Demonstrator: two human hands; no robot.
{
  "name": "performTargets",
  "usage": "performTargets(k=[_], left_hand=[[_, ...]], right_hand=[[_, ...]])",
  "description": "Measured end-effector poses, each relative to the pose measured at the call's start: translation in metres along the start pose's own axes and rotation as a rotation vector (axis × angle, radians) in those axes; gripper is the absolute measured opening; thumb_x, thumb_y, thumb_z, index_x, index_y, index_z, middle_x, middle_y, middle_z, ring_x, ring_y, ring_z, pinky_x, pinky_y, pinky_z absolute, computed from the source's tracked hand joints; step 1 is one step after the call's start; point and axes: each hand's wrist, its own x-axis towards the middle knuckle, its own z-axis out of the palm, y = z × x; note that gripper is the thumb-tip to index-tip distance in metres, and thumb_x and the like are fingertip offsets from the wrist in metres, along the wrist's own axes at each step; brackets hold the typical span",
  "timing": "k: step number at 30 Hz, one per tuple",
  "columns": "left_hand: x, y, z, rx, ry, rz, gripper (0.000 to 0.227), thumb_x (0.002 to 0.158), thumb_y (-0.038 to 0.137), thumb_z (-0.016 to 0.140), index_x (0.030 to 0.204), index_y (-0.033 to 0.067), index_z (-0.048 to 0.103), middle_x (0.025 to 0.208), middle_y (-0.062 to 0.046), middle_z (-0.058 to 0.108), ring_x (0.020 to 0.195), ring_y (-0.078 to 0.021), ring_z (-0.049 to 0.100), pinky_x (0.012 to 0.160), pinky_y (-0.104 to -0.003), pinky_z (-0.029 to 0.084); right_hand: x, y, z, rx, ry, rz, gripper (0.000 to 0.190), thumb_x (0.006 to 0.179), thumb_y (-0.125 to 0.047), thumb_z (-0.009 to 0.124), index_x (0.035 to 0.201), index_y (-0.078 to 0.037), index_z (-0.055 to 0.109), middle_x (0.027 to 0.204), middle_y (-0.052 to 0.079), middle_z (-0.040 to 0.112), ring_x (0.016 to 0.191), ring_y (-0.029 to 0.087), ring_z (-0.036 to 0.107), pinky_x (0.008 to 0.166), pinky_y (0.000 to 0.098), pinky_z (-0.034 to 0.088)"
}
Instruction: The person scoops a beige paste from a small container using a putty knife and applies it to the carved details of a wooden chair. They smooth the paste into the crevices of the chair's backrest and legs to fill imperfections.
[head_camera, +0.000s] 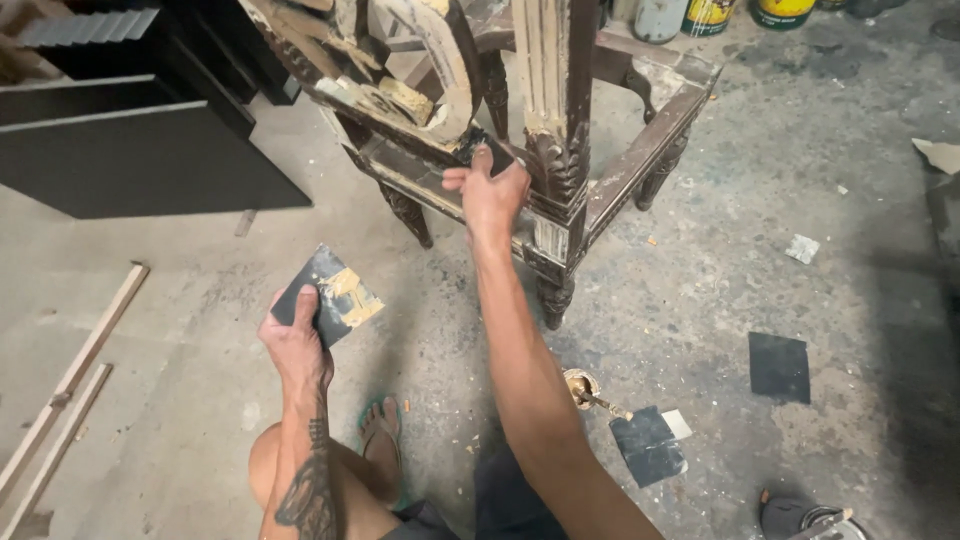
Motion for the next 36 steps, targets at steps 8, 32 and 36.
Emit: performTargets(k=[8,32,36], left_hand=[[-0.012,0.010,0.004,0.012,-0.044,0.012,0.010,0.089,0.008,0.081,0.091,0.0094,0.072,0.069,-0.001,0.059,0.058,-0.0098,0.062,0.049,-0.025,0.056],[-0.013,0.000,0.019,0.062,-0.100,0.033,0.010,0.088,0.010,0.081,0.097,0.0078,0.075,0.068,-0.002,0.061,0.057,-0.0101,0.061,0.047,-0.025,0.054],[-0.021,0.008,0.016,0.114,-0.100,0.039,0.012,0.088,0.011,0.081,0.098,0.0081,0.076,0.069,-0.003,0.062,0.059,-0.0084,0.059,0.049,-0.025,0.055]], right_hand=[[-0.007,-0.016,0.002,0.059,0.038,0.100,0.040,0.099,-0.017,0.054,0.123,0.014,0.059,0.061,0.020,0.070,0.040,0.019,0.065,0.038,0.0251,0.051],[-0.038,-0.011,-0.010,-0.053,0.067,-0.519,0.031,0.108,-0.017,0.049,0.130,-0.002,0.066,0.085,0.019,0.074,0.062,0.020,0.073,0.053,0.0282,0.058],[-0.035,-0.001,0.000,-0.055,0.017,-0.561,0.038,0.114,-0.014,0.043,0.150,-0.005,0.050,0.128,0.026,0.061,0.105,0.026,0.069,0.092,0.0350,0.061]])
